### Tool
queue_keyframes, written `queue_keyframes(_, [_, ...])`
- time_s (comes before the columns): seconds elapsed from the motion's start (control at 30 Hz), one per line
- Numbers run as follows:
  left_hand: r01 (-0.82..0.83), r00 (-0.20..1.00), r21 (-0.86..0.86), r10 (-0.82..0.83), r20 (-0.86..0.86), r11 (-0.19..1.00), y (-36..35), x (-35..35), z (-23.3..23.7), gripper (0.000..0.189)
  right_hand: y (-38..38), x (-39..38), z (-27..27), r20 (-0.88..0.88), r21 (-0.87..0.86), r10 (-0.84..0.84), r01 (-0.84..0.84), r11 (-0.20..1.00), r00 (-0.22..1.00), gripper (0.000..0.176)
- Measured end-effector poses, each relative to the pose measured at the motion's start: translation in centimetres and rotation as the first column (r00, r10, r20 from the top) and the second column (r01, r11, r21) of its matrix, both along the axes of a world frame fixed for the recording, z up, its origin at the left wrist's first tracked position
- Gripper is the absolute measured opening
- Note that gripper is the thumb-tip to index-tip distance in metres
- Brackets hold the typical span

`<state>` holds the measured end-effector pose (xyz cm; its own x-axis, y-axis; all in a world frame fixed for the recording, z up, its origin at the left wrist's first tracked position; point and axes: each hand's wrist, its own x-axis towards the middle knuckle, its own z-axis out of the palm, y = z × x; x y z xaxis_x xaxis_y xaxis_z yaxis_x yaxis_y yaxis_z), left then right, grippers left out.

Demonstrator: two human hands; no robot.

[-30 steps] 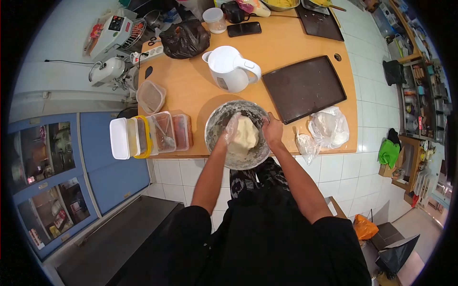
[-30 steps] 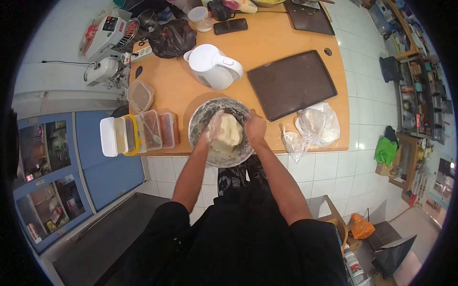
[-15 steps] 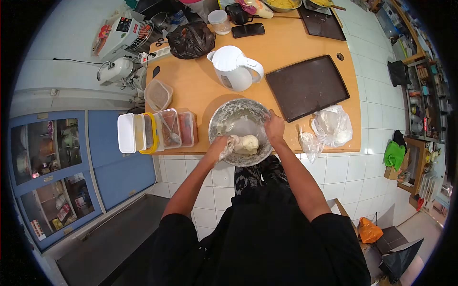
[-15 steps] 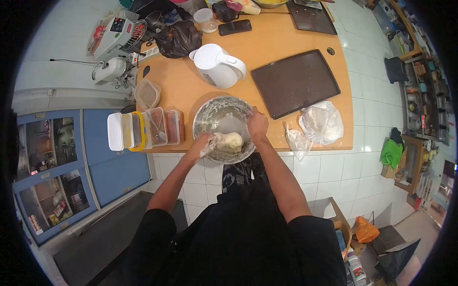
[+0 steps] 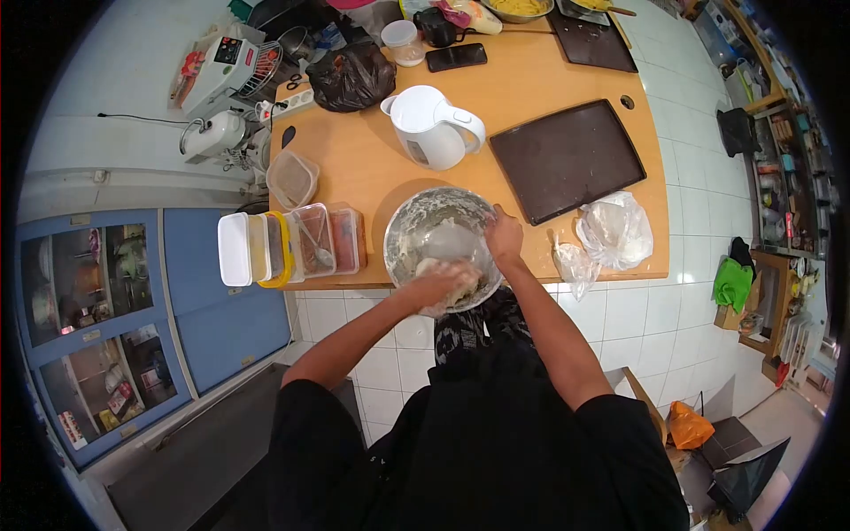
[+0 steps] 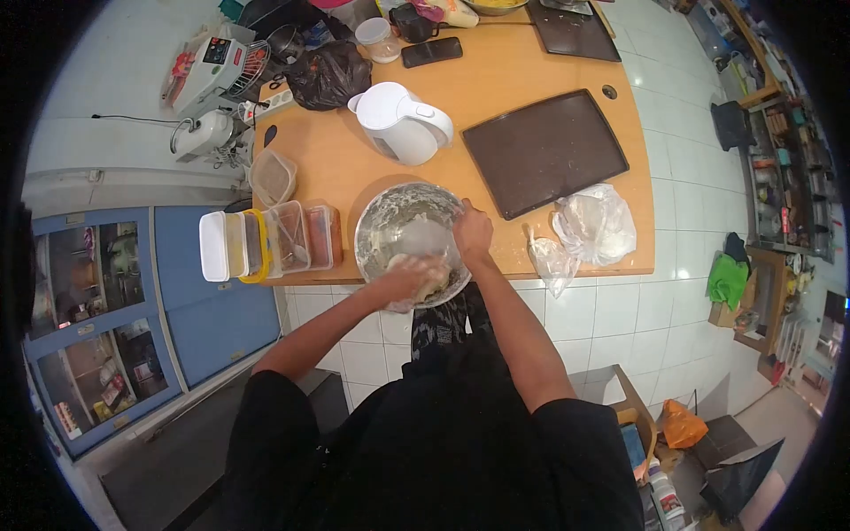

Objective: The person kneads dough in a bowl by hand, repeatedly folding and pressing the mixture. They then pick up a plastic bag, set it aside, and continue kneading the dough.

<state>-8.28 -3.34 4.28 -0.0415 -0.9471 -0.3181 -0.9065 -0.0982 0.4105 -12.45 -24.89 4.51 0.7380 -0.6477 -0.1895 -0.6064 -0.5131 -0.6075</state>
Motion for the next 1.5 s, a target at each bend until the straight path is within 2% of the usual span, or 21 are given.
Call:
queue_keyframes(0.1, [0.025, 0.998, -0.205, -0.037, -0.056, 0.978, -3.1, -1.3, 1.8, 0.054, 0.3, 0.0, 0.1, -0.009, 0.021, -0.016, 0.016, 1.0, 1.0, 0.019])
queue_keyframes(0.23, [-0.3, 0.951, -0.065, 0.303, 0.052, 0.952, -5.6, -1.8, -4.0, 0.03, 0.2, -0.2, -0.4, 0.06, -0.001, -0.056, 0.057, 0.998, 0.997, 0.018])
queue_keyframes(0.33, [-0.583, 0.812, 0.026, 0.583, 0.024, 0.812, -8.3, -1.2, -4.6, 0.022, 0.5, -0.6, 0.0, 0.068, 0.038, -0.084, 0.082, 0.996, 0.994, 0.019])
queue_keyframes(0.4, [-0.742, 0.67, 0.051, 0.743, 0.008, 0.669, -9.9, -0.3, -5.0, 0.02, 0.1, -0.3, 0.4, 0.069, 0.046, -0.102, 0.099, 0.994, 0.992, 0.019])
queue_keyframes(0.5, [-0.949, 0.281, -0.183, 0.952, -0.118, 0.257, -11.0, 0.4, -8.6, 0.02, 0.3, -0.6, 0.3, 0.055, 0.018, -0.091, 0.09, 0.996, 0.994, 0.02])
queue_keyframes(0.6, [-0.858, 0.027, -0.48, 0.917, -0.399, -0.183, -11.1, 1.8, -13.7, 0.021, 0.0, -0.1, 0.1, 0.068, -0.005, -0.089, 0.09, 0.996, 0.994, 0.019])
queue_keyframes(0.63, [-0.921, 0.056, -0.337, 0.79, -0.611, -0.195, -10.3, 2.6, -18.4, 0.019, 0.0, -0.3, 0.0, 0.07, -0.016, -0.09, 0.091, 0.996, 0.994, 0.019])
queue_keyframes(0.67, [-0.966, 0.02, -0.175, 0.621, -0.783, -0.19, -9.5, 3.3, -23.0, 0.018, 0.0, -0.5, 0.0, 0.073, -0.027, -0.089, 0.091, 0.995, 0.993, 0.018])
queue_keyframes(0.77, [-0.964, 0.085, 0.116, 0.694, -0.715, 0.237, -8.7, 4.0, -17.2, 0.02, -0.3, -0.5, -0.2, 0.097, -0.026, -0.066, 0.069, 0.997, 0.993, 0.017])
queue_keyframes(0.8, [-0.91, 0.207, 0.137, 0.715, -0.668, 0.391, -8.3, 4.4, -16.5, 0.022, -0.4, -0.3, 0.1, 0.077, -0.025, -0.056, 0.058, 0.998, 0.995, 0.016])
queue_keyframes(0.83, [-0.826, 0.408, 0.095, 0.706, -0.579, 0.555, -7.9, 4.8, -15.8, 0.024, -0.4, -0.2, 0.4, 0.056, -0.022, -0.046, 0.047, 0.999, 0.997, 0.015])
queue_keyframes(0.9, [-0.527, 0.835, -0.079, 0.498, -0.234, 0.846, -7.0, 5.7, -16.1, 0.028, -0.2, 0.0, 0.8, 0.036, -0.016, -0.041, 0.042, 0.999, 0.998, 0.014])
queue_keyframes(0.97, [-0.61, 0.771, 0.077, 0.614, -0.171, 0.788, -8.4, 2.9, -9.9, 0.036, 0.0, -0.1, 0.8, 0.042, -0.012, -0.047, 0.048, 0.999, 0.998, 0.013])
queue_keyframes(1.07, [-0.582, 0.762, 0.214, 0.618, -0.193, 0.784, -9.8, 2.3, 1.7, 0.038, 0.3, -0.4, 0.5, 0.037, -0.031, -0.016, 0.017, 0.999, 0.999, 0.013])
queue_keyframes(1.1, [-0.411, 0.88, 0.267, 0.456, -0.135, 0.872, -10.3, 4.4, 3.0, 0.036, 0.4, -0.3, 0.5, 0.029, -0.025, -0.011, 0.012, 1.0, 1.0, 0.012])
queue_keyframes(1.13, [-0.223, 0.96, 0.331, 0.265, -0.088, 0.917, -10.6, 6.4, 3.5, 0.034, 0.3, -0.3, 0.4, 0.021, -0.019, -0.01, 0.011, 1.0, 1.0, 0.012])
queue_keyframes(1.23, [-0.28, 0.958, 0.269, 0.25, 0.141, 0.921, -10.3, 10.7, 3.7, 0.024, 0.1, -0.9, 0.2, 0.024, -0.018, -0.017, 0.017, 1.0, 1.0, 0.013])
queue_keyframes(1.3, [-0.31, 0.929, -0.039, 0.311, 0.198, 0.95, -6.9, 12.0, 2.5, 0.019, -0.1, -0.9, 0.2, 0.033, -0.014, -0.04, 0.04, 0.999, 0.999, 0.014])
queue_keyframes(1.37, [-0.336, 0.884, -0.29, 0.406, 0.232, 0.896, -3.8, 11.2, 2.8, 0.015, -0.3, -1.0, 0.2, 0.031, -0.001, -0.082, 0.082, 0.997, 0.996, 0.015])
queue_keyframes(1.47, [-0.517, 0.788, -0.127, 0.529, 0.317, 0.847, -0.5, 7.4, 3.8, 0.018, -0.3, -0.9, 0.1, 0.014, -0.038, -0.065, 0.065, 0.997, 0.998, 0.017])
queue_keyframes(1.5, [-0.611, 0.767, 0.064, 0.57, 0.295, 0.789, -0.7, 6.2, 4.9, 0.021, -0.1, -0.9, 0.0, 0.024, -0.028, -0.073, 0.074, 0.997, 0.997, 0.018])
